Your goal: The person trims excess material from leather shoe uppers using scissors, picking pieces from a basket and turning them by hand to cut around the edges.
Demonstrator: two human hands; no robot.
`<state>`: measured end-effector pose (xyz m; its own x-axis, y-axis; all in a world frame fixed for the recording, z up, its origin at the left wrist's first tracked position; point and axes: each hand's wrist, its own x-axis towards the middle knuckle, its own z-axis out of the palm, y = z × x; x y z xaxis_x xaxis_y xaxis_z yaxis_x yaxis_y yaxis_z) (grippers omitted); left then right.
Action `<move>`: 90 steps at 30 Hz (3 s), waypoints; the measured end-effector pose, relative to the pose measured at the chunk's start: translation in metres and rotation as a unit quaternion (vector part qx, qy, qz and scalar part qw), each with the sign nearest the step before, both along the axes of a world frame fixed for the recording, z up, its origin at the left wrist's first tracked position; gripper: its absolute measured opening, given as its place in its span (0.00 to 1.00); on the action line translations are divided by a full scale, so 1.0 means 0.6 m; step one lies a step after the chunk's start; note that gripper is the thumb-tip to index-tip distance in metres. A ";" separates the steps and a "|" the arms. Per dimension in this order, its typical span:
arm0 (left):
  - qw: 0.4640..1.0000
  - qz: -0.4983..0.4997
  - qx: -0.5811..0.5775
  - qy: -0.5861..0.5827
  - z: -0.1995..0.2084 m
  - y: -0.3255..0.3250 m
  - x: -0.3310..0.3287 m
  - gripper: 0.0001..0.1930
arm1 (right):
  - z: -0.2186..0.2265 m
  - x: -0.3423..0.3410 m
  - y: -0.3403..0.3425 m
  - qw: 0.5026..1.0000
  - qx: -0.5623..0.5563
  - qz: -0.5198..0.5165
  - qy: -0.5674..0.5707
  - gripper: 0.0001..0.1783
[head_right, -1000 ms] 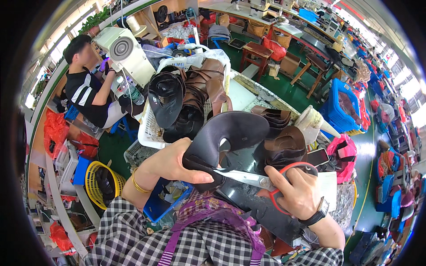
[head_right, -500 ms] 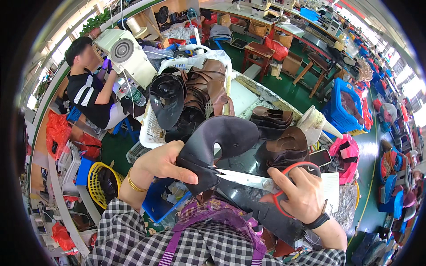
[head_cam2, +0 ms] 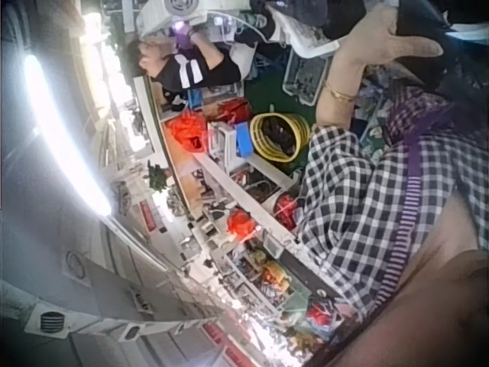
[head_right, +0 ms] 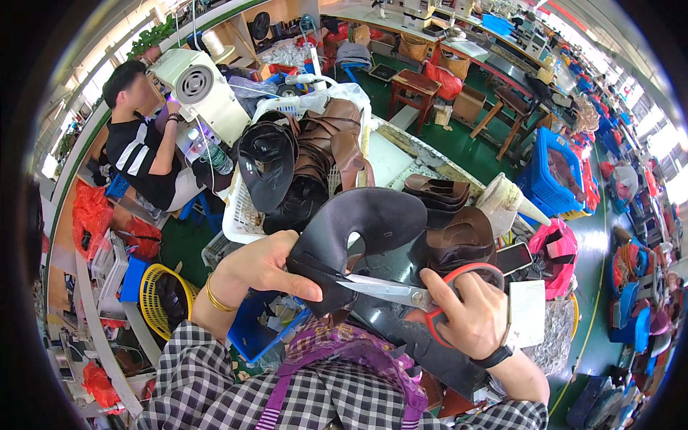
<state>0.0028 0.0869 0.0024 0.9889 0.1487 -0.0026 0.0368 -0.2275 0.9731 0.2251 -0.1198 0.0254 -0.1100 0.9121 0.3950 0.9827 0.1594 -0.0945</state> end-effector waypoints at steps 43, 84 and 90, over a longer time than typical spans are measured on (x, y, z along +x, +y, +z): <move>0.995 0.046 0.087 0.027 -0.058 0.001 0.208 0.18 | -0.120 0.133 -0.019 0.980 0.029 -0.134 0.143 0.30; 0.833 0.440 -0.212 -0.260 -0.199 0.162 0.150 0.11 | -0.274 0.039 0.391 0.571 -0.094 -0.060 0.813 0.17; 0.779 0.417 -0.294 -0.364 -0.128 0.037 0.146 0.15 | -0.137 -0.034 0.304 0.430 0.058 0.050 0.899 0.17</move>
